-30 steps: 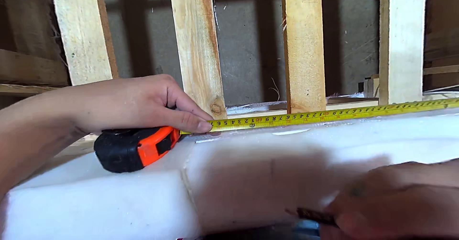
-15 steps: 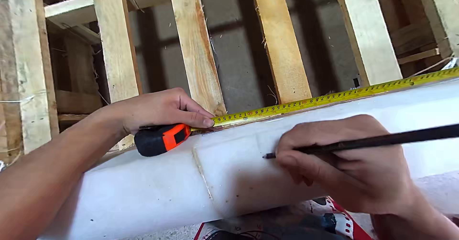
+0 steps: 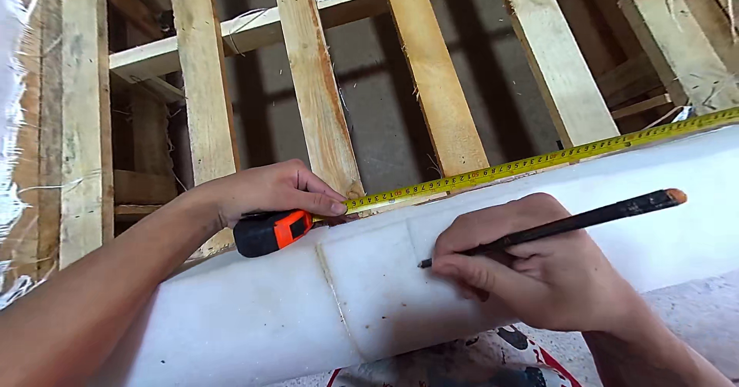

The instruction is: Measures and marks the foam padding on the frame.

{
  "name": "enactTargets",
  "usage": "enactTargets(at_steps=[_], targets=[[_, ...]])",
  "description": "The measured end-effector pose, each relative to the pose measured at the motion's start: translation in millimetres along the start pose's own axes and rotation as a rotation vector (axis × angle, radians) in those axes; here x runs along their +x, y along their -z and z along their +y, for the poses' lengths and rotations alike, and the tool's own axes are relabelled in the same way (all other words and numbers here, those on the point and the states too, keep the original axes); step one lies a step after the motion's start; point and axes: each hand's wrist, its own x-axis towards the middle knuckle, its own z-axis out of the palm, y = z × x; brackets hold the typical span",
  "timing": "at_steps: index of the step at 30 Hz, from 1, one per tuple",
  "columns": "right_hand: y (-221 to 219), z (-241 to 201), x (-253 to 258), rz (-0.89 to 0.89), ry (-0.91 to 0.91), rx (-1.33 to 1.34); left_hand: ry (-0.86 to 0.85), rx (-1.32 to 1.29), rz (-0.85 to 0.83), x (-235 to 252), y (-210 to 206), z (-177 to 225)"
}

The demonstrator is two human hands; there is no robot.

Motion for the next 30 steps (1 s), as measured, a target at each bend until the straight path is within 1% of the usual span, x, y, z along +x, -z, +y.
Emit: enactTargets(at_steps=[3,4,7,8,11,13,14,15,16,18,19,20,22,24,25,26,28,30], targets=[[-5,-2,7,0.123,-0.026,0.061,-0.021,-0.004,-0.015,0,1,1],[-5,-2,7,0.132,-0.022,0.071,-0.029,-0.004,-0.022,0,1,1],[-2,1,0,0.015,0.0,0.002,-0.008,-0.017,-0.029,0,1,-1],[-2,1,0,0.003,0.01,-0.006,-0.006,-0.026,-0.031,0,1,0],[-4,3,5,0.114,0.054,0.122,-0.029,0.007,-0.004,-1,2,1],[1,5,6,0.2,0.147,0.23,-0.061,0.076,0.073,-6,2,9],[6,5,4,0.255,0.187,0.228,-0.092,0.095,0.146,-11,1,15],[14,2,1,0.333,0.213,0.125,-0.123,0.116,0.217,-19,2,23],[26,-2,-1,0.409,0.223,-0.102,-0.161,0.154,0.262,-29,5,30],[61,-11,-4,0.485,0.156,-0.747,-0.282,0.24,0.269,-54,14,40],[80,-15,-5,0.444,0.096,-0.974,-0.347,0.25,0.259,-68,13,44],[98,-16,-5,0.391,0.077,-1.098,-0.374,0.263,0.276,-81,4,53],[128,-17,-9,0.265,0.077,-1.18,-0.334,0.271,0.359,-100,-27,75],[153,-9,-18,0.127,0.067,-1.106,-0.23,0.262,0.452,-111,-58,89],[164,-2,-22,0.064,0.042,-1.036,-0.197,0.225,0.473,-112,-68,89],[175,6,-26,0.015,0.032,-0.973,-0.209,0.201,0.469,-112,-71,81],[193,18,-30,-0.048,0.074,-0.861,-0.222,0.188,0.475,-109,-70,63],[207,19,-30,-0.089,0.123,-0.82,-0.151,0.2,0.595,-109,-72,57]])
